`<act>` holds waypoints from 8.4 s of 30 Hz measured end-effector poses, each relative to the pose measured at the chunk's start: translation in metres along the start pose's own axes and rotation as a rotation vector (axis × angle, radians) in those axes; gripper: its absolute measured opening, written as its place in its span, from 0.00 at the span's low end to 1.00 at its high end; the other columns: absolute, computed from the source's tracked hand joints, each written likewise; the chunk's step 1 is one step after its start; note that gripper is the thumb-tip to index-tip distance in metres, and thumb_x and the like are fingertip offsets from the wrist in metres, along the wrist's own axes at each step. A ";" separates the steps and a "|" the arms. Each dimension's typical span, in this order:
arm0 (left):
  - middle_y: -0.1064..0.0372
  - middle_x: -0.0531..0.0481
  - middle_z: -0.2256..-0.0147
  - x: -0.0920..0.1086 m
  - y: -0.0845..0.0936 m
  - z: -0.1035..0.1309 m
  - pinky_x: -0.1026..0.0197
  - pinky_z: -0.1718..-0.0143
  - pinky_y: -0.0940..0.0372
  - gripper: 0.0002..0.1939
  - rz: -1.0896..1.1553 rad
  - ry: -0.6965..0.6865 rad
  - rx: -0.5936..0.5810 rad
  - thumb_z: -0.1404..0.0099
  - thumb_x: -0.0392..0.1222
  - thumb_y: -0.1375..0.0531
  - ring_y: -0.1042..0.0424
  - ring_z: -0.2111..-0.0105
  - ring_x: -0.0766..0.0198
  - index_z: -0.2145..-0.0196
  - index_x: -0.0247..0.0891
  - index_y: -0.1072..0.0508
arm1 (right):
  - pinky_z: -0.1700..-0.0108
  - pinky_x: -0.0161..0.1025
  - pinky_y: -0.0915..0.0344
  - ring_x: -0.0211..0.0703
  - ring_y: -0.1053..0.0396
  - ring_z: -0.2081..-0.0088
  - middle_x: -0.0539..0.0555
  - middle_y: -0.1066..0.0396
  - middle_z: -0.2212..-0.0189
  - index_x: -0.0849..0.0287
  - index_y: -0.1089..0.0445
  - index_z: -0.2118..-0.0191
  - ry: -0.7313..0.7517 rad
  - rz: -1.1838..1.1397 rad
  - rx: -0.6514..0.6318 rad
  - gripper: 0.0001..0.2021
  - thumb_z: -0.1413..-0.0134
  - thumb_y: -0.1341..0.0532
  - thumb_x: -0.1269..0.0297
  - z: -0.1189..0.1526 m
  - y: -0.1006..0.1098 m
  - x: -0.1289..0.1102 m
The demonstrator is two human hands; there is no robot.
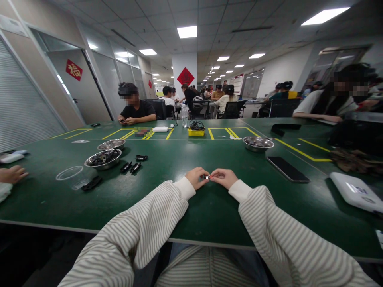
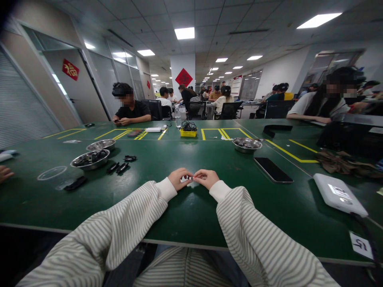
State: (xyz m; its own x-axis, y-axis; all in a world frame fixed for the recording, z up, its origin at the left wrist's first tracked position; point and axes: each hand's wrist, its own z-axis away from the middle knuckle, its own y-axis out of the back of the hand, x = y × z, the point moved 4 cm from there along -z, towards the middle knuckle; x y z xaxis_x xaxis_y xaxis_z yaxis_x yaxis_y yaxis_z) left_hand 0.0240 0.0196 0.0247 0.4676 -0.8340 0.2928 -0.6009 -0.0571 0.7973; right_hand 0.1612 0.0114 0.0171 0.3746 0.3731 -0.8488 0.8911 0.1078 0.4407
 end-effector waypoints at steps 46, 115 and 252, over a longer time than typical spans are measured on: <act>0.41 0.47 0.60 -0.179 0.066 0.022 0.63 0.64 0.44 0.19 -0.577 0.878 0.007 0.44 0.39 0.51 0.42 0.60 0.60 0.53 0.45 0.40 | 0.76 0.32 0.37 0.35 0.35 0.81 0.52 0.31 0.83 0.63 0.33 0.76 -0.078 0.127 -0.026 0.08 0.62 0.44 0.63 0.000 0.001 0.001; 0.36 0.52 0.73 -0.007 0.000 0.002 0.67 0.69 0.41 0.09 0.036 0.069 -0.036 0.50 0.38 0.43 0.39 0.73 0.70 0.68 0.38 0.31 | 0.77 0.29 0.41 0.32 0.37 0.80 0.50 0.32 0.82 0.62 0.31 0.74 0.139 0.362 -0.008 0.08 0.62 0.42 0.63 0.001 -0.006 -0.013; 0.35 0.53 0.70 -0.020 -0.007 -0.001 0.68 0.69 0.38 0.14 0.152 0.133 -0.012 0.49 0.34 0.46 0.36 0.73 0.72 0.62 0.36 0.36 | 0.73 0.32 0.36 0.36 0.33 0.76 0.54 0.28 0.75 0.62 0.29 0.68 0.048 0.286 0.018 0.12 0.62 0.41 0.63 0.004 0.011 0.000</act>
State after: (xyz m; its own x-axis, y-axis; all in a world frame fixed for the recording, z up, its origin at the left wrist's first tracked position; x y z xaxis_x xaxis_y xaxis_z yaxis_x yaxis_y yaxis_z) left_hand 0.0195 0.0372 0.0134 0.4539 -0.7527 0.4769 -0.6641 0.0711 0.7443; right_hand 0.1721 0.0092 0.0208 0.5991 0.4289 -0.6761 0.7556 -0.0238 0.6545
